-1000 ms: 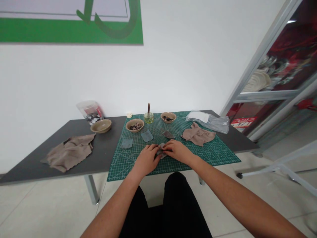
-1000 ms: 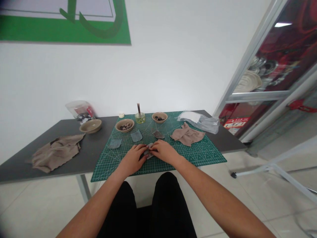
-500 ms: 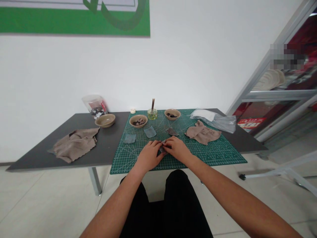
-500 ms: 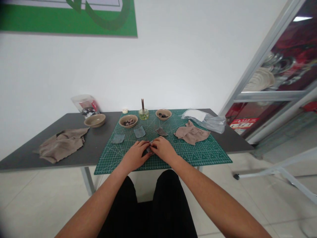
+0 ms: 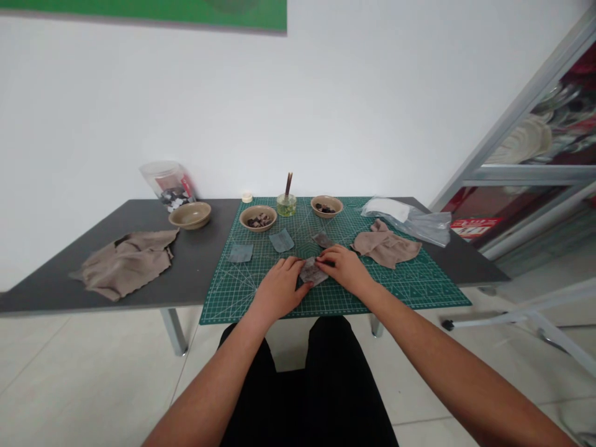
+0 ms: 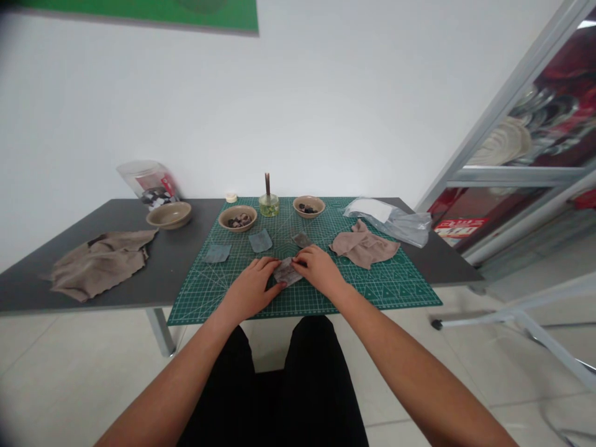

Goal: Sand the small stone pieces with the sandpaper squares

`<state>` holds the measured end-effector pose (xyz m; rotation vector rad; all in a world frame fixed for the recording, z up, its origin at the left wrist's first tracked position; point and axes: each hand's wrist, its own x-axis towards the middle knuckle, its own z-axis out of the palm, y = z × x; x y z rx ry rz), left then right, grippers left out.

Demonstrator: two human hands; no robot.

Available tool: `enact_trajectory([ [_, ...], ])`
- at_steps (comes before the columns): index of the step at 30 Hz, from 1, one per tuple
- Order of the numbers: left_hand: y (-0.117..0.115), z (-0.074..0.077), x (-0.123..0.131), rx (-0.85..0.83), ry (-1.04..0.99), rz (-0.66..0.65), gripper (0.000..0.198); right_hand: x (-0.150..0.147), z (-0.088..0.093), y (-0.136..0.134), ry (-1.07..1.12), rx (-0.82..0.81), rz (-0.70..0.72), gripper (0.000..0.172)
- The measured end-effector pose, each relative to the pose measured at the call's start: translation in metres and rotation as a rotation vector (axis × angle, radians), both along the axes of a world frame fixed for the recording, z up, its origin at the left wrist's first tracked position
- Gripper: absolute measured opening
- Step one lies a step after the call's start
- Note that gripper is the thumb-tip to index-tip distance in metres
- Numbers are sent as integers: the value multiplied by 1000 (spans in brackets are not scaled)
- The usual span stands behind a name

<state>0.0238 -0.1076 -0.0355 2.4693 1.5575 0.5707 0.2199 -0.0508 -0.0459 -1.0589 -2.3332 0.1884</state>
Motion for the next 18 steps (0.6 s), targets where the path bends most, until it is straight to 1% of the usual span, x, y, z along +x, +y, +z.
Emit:
enact_trajectory([
  [2, 0, 1, 0, -5, -5, 1, 40, 1, 0, 0, 2, 2, -5, 9],
  [6, -1, 1, 0, -2, -18, -1, 41, 3, 1, -6, -9, -27, 58, 10],
  [11, -1, 1, 0, -5, -17, -3, 43, 9, 3, -12, -1, -33, 56, 12],
  [14, -1, 1, 0, 4, -15, -1, 42, 4, 4, -13, 1, -17, 71, 11],
  [18, -3, 1, 1, 17, -3, 22, 42, -5, 4, -7, -21, -16, 119, 10],
])
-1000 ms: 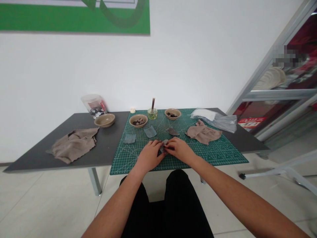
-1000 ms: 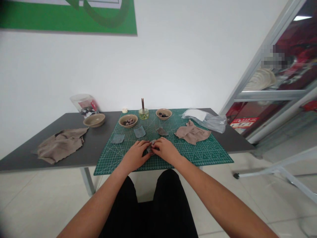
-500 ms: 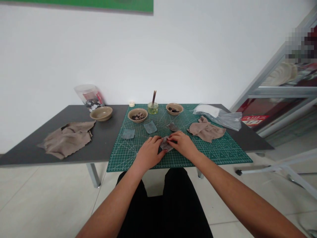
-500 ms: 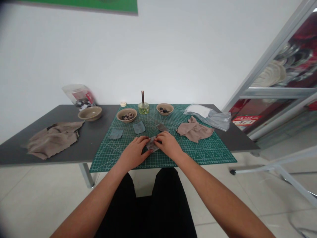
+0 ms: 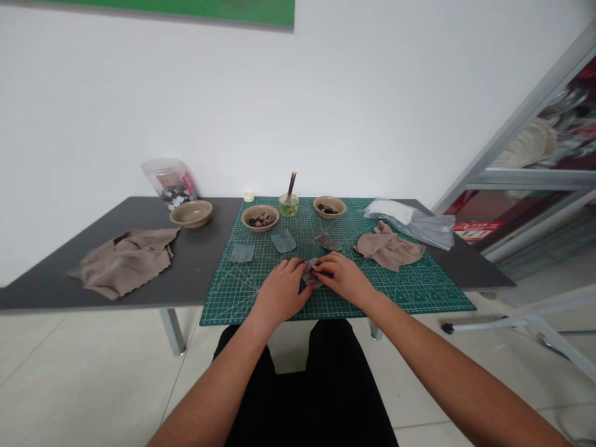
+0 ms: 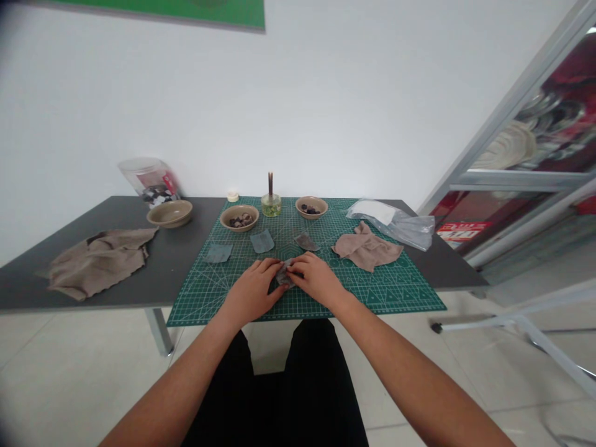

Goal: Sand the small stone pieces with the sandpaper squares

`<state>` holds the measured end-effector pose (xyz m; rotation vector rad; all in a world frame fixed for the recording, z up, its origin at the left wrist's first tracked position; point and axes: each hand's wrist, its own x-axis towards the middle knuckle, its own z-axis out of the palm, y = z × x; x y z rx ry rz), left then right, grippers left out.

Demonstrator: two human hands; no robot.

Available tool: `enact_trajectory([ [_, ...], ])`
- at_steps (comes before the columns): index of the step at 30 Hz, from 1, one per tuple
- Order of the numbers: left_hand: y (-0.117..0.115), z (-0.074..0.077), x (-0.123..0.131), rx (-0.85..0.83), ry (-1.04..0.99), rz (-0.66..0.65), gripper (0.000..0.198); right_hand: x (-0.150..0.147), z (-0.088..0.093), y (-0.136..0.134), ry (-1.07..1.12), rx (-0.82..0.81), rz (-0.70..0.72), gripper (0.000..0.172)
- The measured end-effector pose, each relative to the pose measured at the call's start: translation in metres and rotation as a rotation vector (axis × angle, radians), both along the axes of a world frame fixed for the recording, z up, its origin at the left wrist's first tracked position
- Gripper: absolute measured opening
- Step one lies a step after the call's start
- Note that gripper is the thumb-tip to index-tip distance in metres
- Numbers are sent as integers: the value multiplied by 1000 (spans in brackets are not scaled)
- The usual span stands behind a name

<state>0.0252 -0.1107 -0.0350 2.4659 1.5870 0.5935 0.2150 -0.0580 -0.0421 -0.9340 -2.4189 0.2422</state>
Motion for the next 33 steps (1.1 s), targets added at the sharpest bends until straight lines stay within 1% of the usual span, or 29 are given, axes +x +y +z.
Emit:
enact_trajectory([
  [3, 0, -1, 0, 2, 6, 3, 43, 0, -2, 4, -6, 17, -42, 9],
  [6, 1, -2, 0, -2, 5, -6, 44, 5, -3, 1, 8, 26, -75, 9],
  [11, 1, -2, -1, 0, 9, -10, 42, 2, -2, -3, 3, 6, -30, 11],
  [16, 1, -1, 0, -1, 11, -13, 42, 2, -1, -4, 0, 6, -103, 11],
  [21, 1, -2, 0, -1, 11, -5, 40, -4, -5, -12, -2, 12, -59, 15],
  [25, 2, -2, 0, 1, 16, -8, 41, -10, -7, -8, 9, 1, -85, 16],
  [28, 2, -3, 0, -3, 11, -7, 41, -8, -5, -9, 8, -4, -98, 15],
  [33, 1, -3, 0, 3, -2, -8, 42, -4, -3, -11, 5, -8, -71, 13],
])
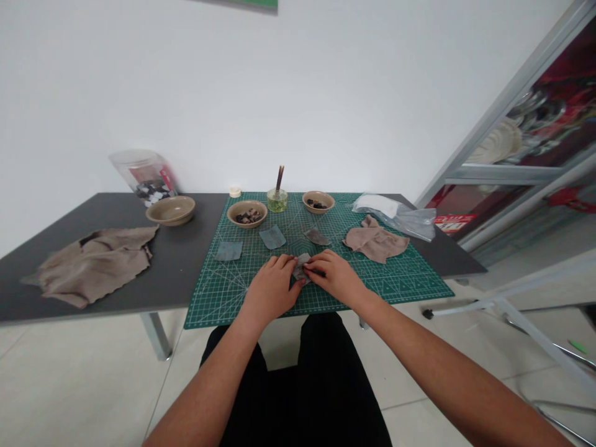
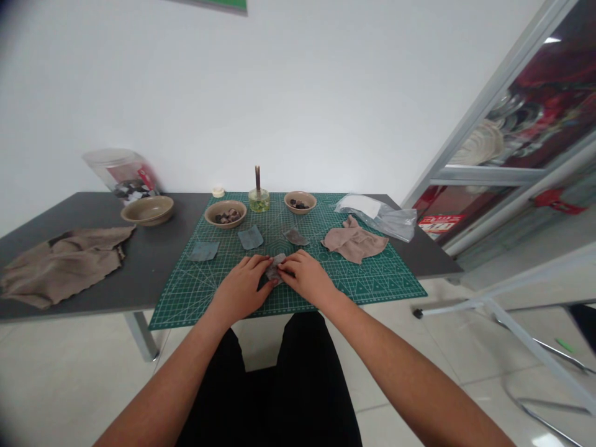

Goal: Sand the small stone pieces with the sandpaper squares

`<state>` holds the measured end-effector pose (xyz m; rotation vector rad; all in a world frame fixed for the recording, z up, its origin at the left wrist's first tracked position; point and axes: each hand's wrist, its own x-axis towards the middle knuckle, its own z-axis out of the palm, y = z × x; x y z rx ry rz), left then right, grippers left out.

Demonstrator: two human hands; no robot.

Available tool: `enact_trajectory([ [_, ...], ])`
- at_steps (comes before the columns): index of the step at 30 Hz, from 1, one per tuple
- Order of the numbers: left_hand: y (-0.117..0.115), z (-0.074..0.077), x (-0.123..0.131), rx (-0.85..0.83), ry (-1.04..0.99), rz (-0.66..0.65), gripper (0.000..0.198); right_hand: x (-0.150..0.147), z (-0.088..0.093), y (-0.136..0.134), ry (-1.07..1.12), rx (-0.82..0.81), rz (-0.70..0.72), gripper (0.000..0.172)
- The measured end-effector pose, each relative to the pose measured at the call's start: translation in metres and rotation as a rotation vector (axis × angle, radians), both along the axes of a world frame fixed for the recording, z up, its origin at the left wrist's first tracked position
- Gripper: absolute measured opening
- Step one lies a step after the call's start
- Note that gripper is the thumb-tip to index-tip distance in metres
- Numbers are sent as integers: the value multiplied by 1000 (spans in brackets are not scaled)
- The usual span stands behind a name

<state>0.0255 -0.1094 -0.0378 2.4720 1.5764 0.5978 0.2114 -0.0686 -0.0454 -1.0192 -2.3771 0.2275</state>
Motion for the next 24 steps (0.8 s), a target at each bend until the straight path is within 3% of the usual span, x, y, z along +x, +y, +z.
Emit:
enact_trajectory([
  [4, 0, 0, 0, 2, -3, 10, 41, -5, -1, 3, 3, 32, -59, 11],
  [8, 1, -1, 0, -10, 2, 8, 41, -3, 0, 2, 17, 10, 10, 9],
  [16, -1, 0, 1, 22, -38, 14, 33, -10, 1, -2, 63, -56, 15, 12],
  [20, 0, 1, -2, 45, -93, -39, 31, -8, 5, -15, 153, -146, -91, 23],
  [24, 1, 3, -3, 41, -67, -47, 17, -3, 3, -26, 159, -130, -274, 38],
])
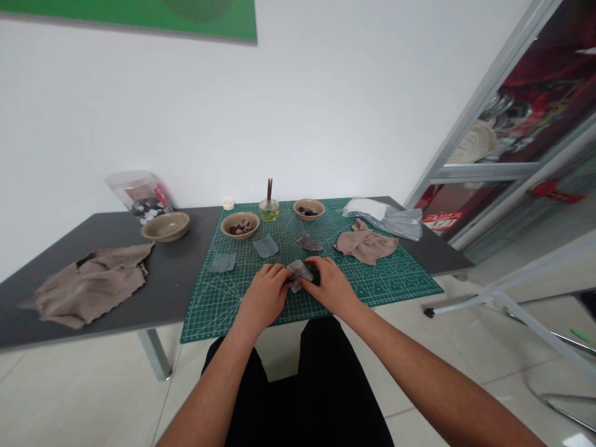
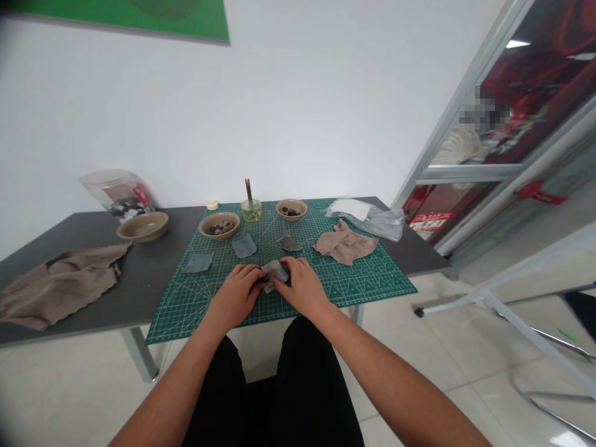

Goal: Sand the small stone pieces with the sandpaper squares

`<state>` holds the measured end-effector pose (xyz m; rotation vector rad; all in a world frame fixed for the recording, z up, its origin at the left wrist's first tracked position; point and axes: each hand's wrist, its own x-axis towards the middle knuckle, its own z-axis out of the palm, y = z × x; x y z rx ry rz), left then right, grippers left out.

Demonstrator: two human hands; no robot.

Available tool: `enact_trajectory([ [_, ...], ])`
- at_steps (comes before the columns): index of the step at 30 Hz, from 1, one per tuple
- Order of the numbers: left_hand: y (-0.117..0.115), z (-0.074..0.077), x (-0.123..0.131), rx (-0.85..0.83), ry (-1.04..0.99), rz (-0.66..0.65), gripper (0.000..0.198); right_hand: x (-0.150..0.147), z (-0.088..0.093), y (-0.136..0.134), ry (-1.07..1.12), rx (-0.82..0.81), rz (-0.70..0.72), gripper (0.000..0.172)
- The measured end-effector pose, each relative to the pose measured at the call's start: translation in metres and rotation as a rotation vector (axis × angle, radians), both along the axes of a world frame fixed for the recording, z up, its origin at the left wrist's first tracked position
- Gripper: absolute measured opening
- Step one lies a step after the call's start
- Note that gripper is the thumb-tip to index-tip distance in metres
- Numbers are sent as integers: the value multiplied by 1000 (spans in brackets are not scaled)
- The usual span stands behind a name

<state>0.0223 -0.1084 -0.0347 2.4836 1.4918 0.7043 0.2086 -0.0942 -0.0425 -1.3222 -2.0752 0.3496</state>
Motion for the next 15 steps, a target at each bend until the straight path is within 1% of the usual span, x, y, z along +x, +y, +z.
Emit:
enact_trajectory([
  [3, 0, -1, 0, 10, 21, 23, 13, 0, -3, -2, -64, -11, -97, 48],
  [5, 0, -3, -2, 19, 3, 33, 18, -3, -2, -1, -78, -56, -126, 50],
  [7, 1, -6, -6, 32, -57, 50, 26, -7, 1, 1, -56, -125, -136, 50],
  [9, 4, -9, -10, 53, -129, 74, 30, -11, 6, 4, -11, -204, -122, 54],
  [11, 6, -11, -13, 78, -180, 85, 31, -13, 11, 7, 9, -261, -113, 60],
  [15, 7, -12, -15, 93, -226, 89, 30, -14, 18, 15, -1, -339, -143, 74],
])
